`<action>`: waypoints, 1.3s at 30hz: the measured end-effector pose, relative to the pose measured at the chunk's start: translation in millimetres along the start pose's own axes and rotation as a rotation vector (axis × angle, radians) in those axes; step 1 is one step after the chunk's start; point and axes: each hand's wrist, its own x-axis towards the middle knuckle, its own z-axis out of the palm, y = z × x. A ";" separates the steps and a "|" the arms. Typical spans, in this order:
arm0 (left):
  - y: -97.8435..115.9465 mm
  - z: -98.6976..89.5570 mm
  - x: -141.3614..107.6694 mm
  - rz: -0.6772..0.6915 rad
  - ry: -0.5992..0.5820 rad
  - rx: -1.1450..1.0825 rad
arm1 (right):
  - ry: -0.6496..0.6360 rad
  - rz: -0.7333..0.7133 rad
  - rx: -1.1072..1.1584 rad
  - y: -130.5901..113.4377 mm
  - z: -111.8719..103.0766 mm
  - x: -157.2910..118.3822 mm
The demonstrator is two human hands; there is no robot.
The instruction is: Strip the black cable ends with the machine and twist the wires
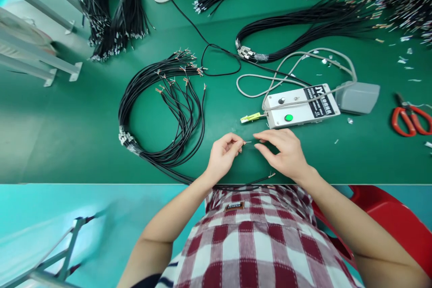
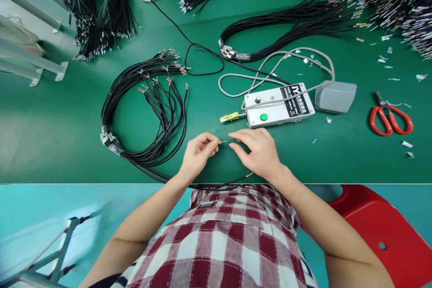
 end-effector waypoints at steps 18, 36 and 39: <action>17.6 -15.3 30.0 -0.014 -0.004 0.000 | -0.050 -0.271 -0.571 18.1 -7.7 46.7; 14.5 -21.0 72.3 0.083 0.004 0.210 | -0.065 -0.205 -0.265 35.4 8.3 73.5; 11.9 -20.5 73.5 0.096 0.003 0.239 | -0.069 -0.201 -0.254 34.8 7.4 73.3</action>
